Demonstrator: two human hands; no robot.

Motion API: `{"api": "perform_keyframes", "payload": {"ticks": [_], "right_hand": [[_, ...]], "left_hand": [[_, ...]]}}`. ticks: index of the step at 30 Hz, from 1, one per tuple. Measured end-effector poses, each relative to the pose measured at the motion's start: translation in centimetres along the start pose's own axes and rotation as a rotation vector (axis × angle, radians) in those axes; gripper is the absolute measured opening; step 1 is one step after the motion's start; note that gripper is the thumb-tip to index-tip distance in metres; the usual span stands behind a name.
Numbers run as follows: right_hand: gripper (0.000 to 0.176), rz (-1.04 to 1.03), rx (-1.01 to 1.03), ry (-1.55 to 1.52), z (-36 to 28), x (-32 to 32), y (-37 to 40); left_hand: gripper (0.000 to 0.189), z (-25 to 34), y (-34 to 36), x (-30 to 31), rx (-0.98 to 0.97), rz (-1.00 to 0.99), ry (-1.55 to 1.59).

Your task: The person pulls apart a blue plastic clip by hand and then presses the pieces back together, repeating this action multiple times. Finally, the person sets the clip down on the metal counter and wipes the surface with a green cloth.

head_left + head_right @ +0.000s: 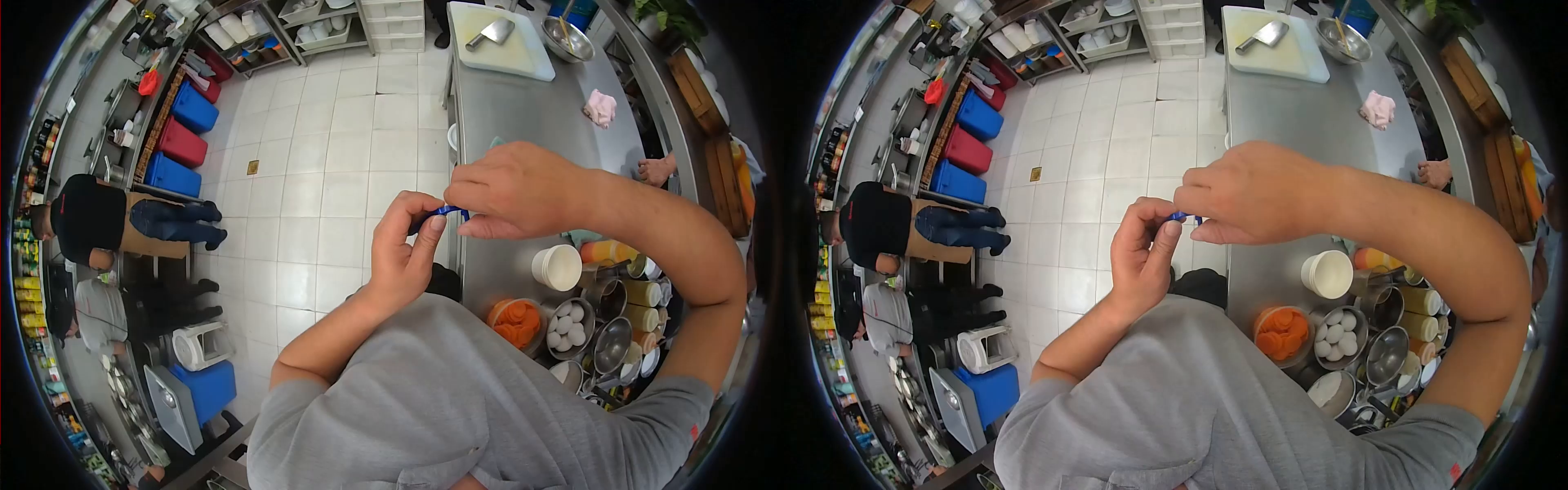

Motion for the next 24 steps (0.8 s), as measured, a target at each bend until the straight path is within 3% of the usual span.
{"api": "perform_keyframes", "payload": {"ticks": [24], "right_hand": [[0.031, 0.089, 0.076, 0.135, 0.0, -0.1, 0.0]], "left_hand": [[0.009, 1.5, -0.8, 0.0, -0.176, 0.080, -0.299]]}}
Point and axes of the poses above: each hand's wrist, its own y-axis away from the middle knuckle, its own x-axis out of the back of the hand, z = x × y, the point moved 2 cm from there along -y, towards the middle knuckle, and after that the axes turned 2 degrees about -z, right-handed, at the moved point
